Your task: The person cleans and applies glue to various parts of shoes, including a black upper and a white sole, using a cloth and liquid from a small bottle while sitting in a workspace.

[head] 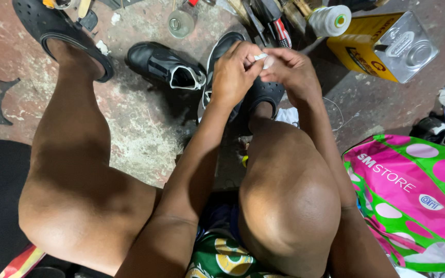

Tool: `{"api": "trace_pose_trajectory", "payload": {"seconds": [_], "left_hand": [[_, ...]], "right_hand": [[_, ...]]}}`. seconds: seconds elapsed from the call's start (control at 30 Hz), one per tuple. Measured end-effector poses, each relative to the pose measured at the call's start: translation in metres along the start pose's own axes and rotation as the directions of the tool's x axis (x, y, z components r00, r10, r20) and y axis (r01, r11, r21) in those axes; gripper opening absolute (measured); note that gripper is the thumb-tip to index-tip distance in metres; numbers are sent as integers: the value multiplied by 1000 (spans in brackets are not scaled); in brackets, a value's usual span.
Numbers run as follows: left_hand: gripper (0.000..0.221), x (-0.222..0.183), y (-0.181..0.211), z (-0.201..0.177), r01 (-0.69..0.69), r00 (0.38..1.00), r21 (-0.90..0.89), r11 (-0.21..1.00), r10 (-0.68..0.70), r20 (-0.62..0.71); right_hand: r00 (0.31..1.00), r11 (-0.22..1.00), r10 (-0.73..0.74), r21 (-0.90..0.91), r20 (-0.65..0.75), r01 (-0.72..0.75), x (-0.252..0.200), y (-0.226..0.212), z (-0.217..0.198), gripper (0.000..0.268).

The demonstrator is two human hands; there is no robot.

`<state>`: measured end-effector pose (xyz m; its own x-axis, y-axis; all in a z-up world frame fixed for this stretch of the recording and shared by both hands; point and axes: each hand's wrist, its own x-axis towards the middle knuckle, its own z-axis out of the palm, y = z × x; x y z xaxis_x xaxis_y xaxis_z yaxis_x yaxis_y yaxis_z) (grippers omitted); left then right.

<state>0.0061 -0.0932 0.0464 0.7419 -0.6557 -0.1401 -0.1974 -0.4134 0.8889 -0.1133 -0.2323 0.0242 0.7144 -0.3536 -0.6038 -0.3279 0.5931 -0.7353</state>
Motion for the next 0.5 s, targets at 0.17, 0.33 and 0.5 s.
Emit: {"api": "trace_pose_trajectory", "payload": {"seconds": [0.17, 0.33, 0.5], "left_hand": [[25, -2, -15, 2, -53, 997, -63, 997, 56, 49], [17, -9, -94, -13, 330, 943, -57, 942, -332, -19], [57, -4, -190, -52, 322, 717, -178, 930, -362, -596]], "right_hand": [[997, 997, -34, 70, -64, 38, 2, 14, 11, 19], [995, 997, -66, 38, -70, 68, 6, 15, 6, 19], [983, 988, -149, -61, -110, 143, 9, 12, -3, 20]]}}
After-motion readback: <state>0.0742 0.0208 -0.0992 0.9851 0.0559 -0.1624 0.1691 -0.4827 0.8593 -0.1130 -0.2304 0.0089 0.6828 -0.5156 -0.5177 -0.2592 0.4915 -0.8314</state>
